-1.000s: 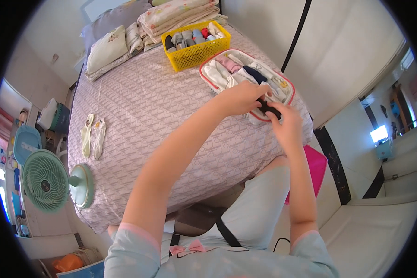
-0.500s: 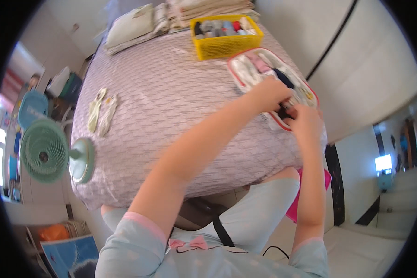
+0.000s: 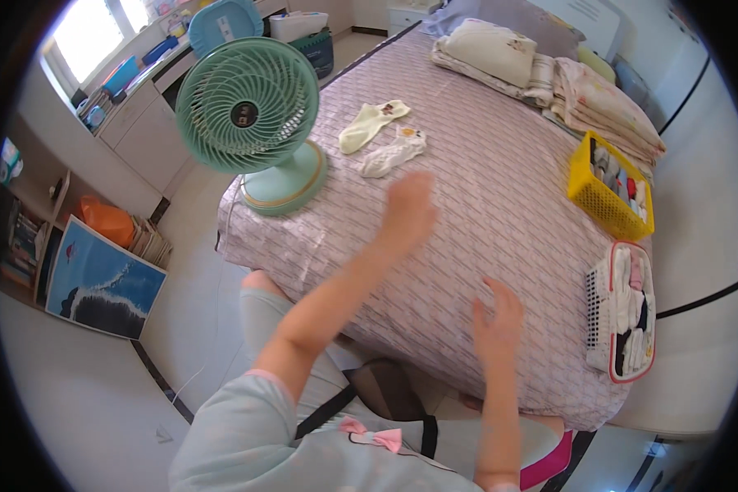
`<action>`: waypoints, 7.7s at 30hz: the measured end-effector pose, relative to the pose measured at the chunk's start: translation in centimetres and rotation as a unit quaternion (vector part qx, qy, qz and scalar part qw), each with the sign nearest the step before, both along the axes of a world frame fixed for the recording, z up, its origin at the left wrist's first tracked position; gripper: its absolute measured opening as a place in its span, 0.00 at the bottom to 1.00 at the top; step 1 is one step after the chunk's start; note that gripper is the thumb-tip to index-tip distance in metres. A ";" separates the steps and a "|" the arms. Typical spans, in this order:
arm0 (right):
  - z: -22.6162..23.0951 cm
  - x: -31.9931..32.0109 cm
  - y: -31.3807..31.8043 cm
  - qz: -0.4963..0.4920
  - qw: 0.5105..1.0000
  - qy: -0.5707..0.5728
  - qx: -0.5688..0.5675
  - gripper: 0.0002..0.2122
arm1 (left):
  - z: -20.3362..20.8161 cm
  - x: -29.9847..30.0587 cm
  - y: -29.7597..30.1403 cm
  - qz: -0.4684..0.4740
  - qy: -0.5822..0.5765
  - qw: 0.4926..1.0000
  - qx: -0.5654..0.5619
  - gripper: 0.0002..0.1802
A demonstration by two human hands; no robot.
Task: Folding various pairs of socks and organizing them into storage baskets.
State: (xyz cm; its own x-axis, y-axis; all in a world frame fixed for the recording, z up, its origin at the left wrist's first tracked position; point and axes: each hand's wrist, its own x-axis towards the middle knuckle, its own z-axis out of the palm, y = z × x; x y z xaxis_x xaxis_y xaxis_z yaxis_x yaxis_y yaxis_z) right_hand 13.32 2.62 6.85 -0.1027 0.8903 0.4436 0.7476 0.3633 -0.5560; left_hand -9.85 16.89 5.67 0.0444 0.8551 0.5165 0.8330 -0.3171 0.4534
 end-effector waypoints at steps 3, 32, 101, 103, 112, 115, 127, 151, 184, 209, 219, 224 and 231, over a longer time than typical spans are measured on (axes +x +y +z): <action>-1.6 -7.2 5.6 0.099 0.995 0.010 -0.005 0.22 | -0.9 -8.0 0.5 0.142 0.112 0.983 0.021 0.37; -3.9 1.6 0.8 -0.027 0.981 -0.154 -0.115 0.20 | -3.0 -0.7 -15.5 -0.052 -0.026 0.998 0.008 0.16; -6.9 1.5 -5.4 -0.109 0.989 -0.026 0.098 0.08 | -3.5 7.7 -17.2 -0.188 0.010 0.982 0.010 0.16; -6.6 2.1 -5.9 -0.098 0.988 -0.050 0.108 0.08 | -3.6 7.5 -17.3 -0.208 0.006 0.978 -0.001 0.15; -6.9 1.6 -5.7 -0.104 0.982 -0.112 0.115 0.06 | -3.7 8.2 -17.4 -0.104 0.005 0.995 -0.004 0.08; -7.1 1.0 -5.8 -0.137 0.981 -0.088 0.101 0.05 | -3.1 8.7 -17.5 -0.033 0.006 0.997 -0.065 0.08; -6.3 0.5 -4.8 -0.188 0.972 -0.140 0.022 0.06 | -4.6 8.6 -17.7 -0.145 -0.029 0.989 0.012 0.11; -6.1 1.8 -5.2 -0.108 0.978 -0.092 0.150 0.05 | -3.0 8.6 -14.9 -0.145 0.015 0.988 -0.049 0.08; -4.7 2.2 -1.4 -0.085 0.978 -0.145 -0.121 0.03 | -2.5 8.8 -14.3 -0.222 -0.082 0.965 -0.109 0.11; -4.5 3.1 -1.3 -0.102 0.990 -0.089 0.029 0.05 | -1.8 8.2 -11.7 -0.192 0.073 0.973 -0.101 0.09; -5.4 3.3 -0.3 -0.096 0.985 -0.122 0.075 0.07 | -2.4 9.5 -13.0 -0.146 0.021 0.989 0.029 0.11; -4.9 2.9 0.4 -0.108 0.983 -0.124 0.087 0.07 | -2.3 9.2 -11.8 -0.117 0.006 0.993 -0.004 0.11; -5.8 3.3 2.1 -0.084 0.978 -0.161 0.107 0.06 | -2.2 10.0 -9.3 -0.111 0.072 0.985 -0.109 0.11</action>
